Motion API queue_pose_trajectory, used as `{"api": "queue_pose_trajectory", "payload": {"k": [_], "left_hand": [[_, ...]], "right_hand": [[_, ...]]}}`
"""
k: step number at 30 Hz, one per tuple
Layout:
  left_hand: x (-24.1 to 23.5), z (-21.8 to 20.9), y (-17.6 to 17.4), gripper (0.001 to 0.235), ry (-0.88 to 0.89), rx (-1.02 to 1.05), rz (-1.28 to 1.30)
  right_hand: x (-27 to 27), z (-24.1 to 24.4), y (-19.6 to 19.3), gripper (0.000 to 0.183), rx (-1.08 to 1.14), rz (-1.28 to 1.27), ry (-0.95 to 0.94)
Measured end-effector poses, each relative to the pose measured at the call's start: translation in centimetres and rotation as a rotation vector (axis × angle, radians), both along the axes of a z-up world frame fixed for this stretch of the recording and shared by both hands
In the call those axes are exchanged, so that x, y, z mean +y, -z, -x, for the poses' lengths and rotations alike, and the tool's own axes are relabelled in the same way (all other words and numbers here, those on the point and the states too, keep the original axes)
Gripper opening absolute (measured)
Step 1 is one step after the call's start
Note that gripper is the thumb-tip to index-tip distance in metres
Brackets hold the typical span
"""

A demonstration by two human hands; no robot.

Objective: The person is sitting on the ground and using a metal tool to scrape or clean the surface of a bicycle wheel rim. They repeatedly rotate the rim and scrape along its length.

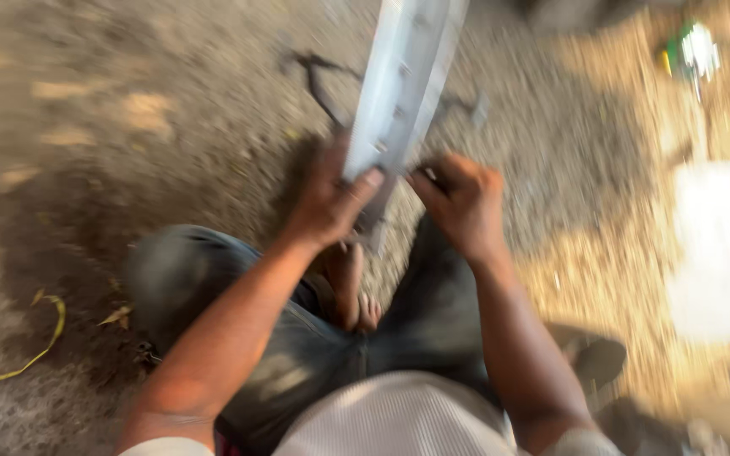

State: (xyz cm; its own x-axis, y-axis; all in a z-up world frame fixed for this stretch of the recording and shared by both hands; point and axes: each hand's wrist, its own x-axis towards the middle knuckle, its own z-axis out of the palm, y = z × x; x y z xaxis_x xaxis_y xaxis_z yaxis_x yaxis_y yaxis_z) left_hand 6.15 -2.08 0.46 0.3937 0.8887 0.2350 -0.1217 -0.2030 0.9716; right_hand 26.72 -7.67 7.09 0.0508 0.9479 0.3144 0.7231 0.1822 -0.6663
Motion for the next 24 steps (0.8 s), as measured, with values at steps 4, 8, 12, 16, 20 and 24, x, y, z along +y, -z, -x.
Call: {"api": "queue_pose_trajectory", "payload": {"k": [4,8,12,16,20,24], "left_hand": [[0.6,-0.4,1.8,0.063,0.021,0.045,-0.125],[1.2,-0.8,3.6,0.067,0.005,0.012,-0.169],[1.4,-1.0,3.7,0.073,0.037,-0.010,-0.111],[2.0,-1.1,3.8,0.069,0.027,-0.025,-0.154],[1.7,-1.0,4.1,0.071,0.010,-0.015,-0.140],[1.3,-0.9,2.1,0.072,0.070,-0.119,-0.159]], "right_hand": [[0.4,1.1,-0.9,0.013,0.015,-0.095,-0.042],[1.0,0.5,-0.6,0.012,0.254,0.011,-0.007],[2.5,0.5,-1.0,0.010,0.630,-0.039,-0.061],[5.0,1.2,-0.7,0.018,0.620,-0.040,-0.065],[5.0,0.9,0.7,0.017,0.602,-0.120,-0.111],[2.7,0.2,2.4,0.009,0.783,-0.123,-0.064]]}}
